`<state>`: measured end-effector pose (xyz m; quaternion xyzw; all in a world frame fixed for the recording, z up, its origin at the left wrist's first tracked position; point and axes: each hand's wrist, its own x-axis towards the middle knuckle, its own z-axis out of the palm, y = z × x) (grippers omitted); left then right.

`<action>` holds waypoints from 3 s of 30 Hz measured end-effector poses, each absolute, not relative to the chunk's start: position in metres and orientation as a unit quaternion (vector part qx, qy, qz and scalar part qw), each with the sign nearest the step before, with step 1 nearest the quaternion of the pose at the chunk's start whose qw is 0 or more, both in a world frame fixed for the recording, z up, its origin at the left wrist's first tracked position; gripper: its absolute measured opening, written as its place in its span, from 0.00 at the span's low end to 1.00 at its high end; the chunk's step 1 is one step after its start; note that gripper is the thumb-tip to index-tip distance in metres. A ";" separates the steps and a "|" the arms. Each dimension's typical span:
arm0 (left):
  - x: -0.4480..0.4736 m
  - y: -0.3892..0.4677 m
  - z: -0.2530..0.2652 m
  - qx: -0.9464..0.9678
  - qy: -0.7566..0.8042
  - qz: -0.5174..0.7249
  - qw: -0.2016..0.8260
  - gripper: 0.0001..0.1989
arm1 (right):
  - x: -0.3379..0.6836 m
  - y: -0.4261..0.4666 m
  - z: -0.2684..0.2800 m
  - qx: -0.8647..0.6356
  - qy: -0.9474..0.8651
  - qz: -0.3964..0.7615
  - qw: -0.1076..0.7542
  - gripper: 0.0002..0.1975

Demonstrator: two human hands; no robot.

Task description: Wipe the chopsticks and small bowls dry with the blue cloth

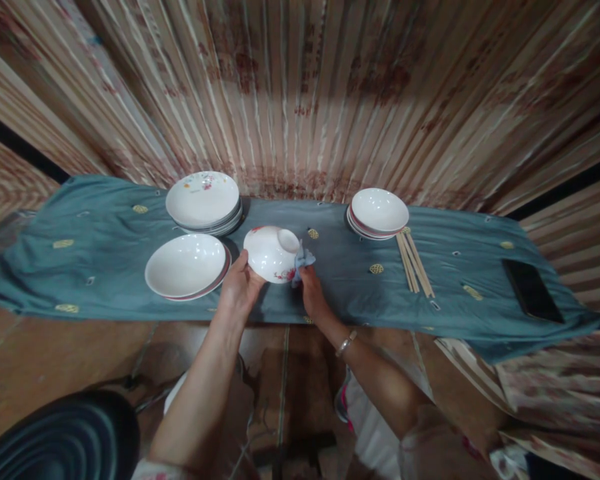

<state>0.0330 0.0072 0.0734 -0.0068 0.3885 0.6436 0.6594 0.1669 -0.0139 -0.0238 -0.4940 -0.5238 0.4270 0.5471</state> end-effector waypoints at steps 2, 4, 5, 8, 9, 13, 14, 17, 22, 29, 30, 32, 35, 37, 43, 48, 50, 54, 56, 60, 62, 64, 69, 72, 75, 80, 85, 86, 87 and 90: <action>0.033 0.008 0.073 -0.001 0.380 0.648 0.660 0.22 | 0.163 -0.021 -0.018 -0.508 -0.529 0.421 0.534 0.26; 0.033 0.009 0.072 0.011 0.372 0.648 0.664 0.22 | 0.158 -0.028 -0.015 -0.508 -0.552 0.400 0.527 0.28; 0.032 0.009 0.072 0.015 0.369 0.648 0.666 0.23 | 0.156 -0.031 -0.016 -0.506 -0.570 0.382 0.522 0.30; 0.031 0.010 0.073 0.007 0.363 0.649 0.669 0.23 | 0.150 -0.040 -0.024 -0.506 -0.631 0.319 0.494 0.34; 0.031 0.010 0.074 0.000 0.362 0.650 0.668 0.23 | 0.149 -0.043 -0.027 -0.507 -0.650 0.299 0.480 0.35; 0.033 0.008 0.082 -0.033 0.357 0.653 0.668 0.22 | 0.147 -0.050 -0.033 -0.508 -0.715 0.213 0.431 0.37; 0.033 0.008 0.084 -0.041 0.356 0.651 0.670 0.22 | 0.148 -0.050 -0.033 -0.508 -0.728 0.188 0.420 0.37; 0.035 0.008 0.088 -0.065 0.350 0.646 0.676 0.22 | 0.150 -0.050 -0.030 -0.499 -0.766 0.125 0.385 0.38; 0.036 0.006 0.090 -0.086 0.347 0.640 0.680 0.22 | 0.153 -0.046 -0.022 -0.487 -0.805 0.073 0.329 0.36; 0.035 0.004 0.069 0.008 0.354 0.607 0.711 0.20 | 0.161 -0.041 -0.003 -0.483 -0.825 0.017 0.293 0.26; 0.034 0.004 0.065 0.024 0.354 0.608 0.710 0.19 | 0.162 -0.041 0.000 -0.484 -0.825 0.012 0.291 0.25; 0.035 0.004 0.057 0.056 0.356 0.617 0.700 0.15 | 0.165 -0.040 0.005 -0.485 -0.825 0.002 0.290 0.25; 0.037 0.002 0.050 0.114 0.358 0.628 0.682 0.06 | 0.168 -0.037 0.009 -0.491 -0.820 -0.010 0.296 0.26; 0.040 -0.001 0.050 0.152 0.358 0.628 0.674 0.03 | 0.170 -0.034 0.012 -0.498 -0.812 -0.016 0.302 0.26; 0.046 -0.010 0.059 0.195 0.370 0.609 0.674 0.13 | 0.176 -0.028 0.018 -0.512 -0.795 -0.011 0.324 0.26; 0.049 -0.012 0.061 0.212 0.386 0.600 0.668 0.13 | 0.181 -0.024 0.021 -0.517 -0.776 0.005 0.361 0.25; 0.051 -0.013 0.061 0.229 0.383 0.598 0.666 0.15 | 0.183 -0.022 0.022 -0.525 -0.764 0.018 0.374 0.25; 0.053 -0.014 0.063 0.249 0.373 0.595 0.667 0.20 | 0.186 -0.016 0.022 -0.546 -0.740 0.046 0.390 0.25; 0.054 -0.014 0.064 0.254 0.376 0.590 0.668 0.21 | 0.187 -0.014 0.022 -0.555 -0.729 0.061 0.396 0.24; 0.054 -0.015 0.064 0.264 0.376 0.582 0.671 0.21 | 0.190 -0.010 0.021 -0.562 -0.711 0.094 0.413 0.24; 0.054 -0.016 0.063 0.263 0.372 0.580 0.675 0.21 | 0.191 -0.008 0.020 -0.558 -0.706 0.111 0.422 0.24; 0.054 -0.016 0.063 0.263 0.374 0.577 0.677 0.19 | 0.193 -0.005 0.019 -0.554 -0.702 0.126 0.431 0.23; 0.054 -0.017 0.065 0.264 0.388 0.567 0.677 0.15 | 0.201 0.003 0.010 -0.555 -0.671 0.186 0.456 0.23; 0.053 -0.017 0.066 0.263 0.393 0.565 0.677 0.15 | 0.204 0.009 0.003 -0.554 -0.627 0.259 0.482 0.23; 0.052 -0.017 0.066 0.266 0.392 0.563 0.678 0.16 | 0.206 0.014 -0.005 -0.568 -0.579 0.315 0.493 0.24; 0.050 -0.015 0.064 0.247 0.382 0.572 0.682 0.18 | 0.206 0.017 -0.013 -0.577 -0.527 0.364 0.506 0.23; 0.049 -0.013 0.061 0.211 0.385 0.594 0.674 0.16 | 0.200 0.014 -0.016 -0.557 -0.496 0.397 0.535 0.22; 0.048 -0.012 0.060 0.204 0.385 0.599 0.671 0.15 | 0.198 0.013 -0.016 -0.557 -0.492 0.400 0.537 0.22; 0.048 -0.011 0.059 0.196 0.385 0.605 0.669 0.15 | 0.196 0.011 -0.017 -0.557 -0.487 0.402 0.539 0.22; 0.047 -0.008 0.055 0.177 0.380 0.619 0.664 0.15 | 0.189 0.006 -0.018 -0.555 -0.477 0.405 0.548 0.21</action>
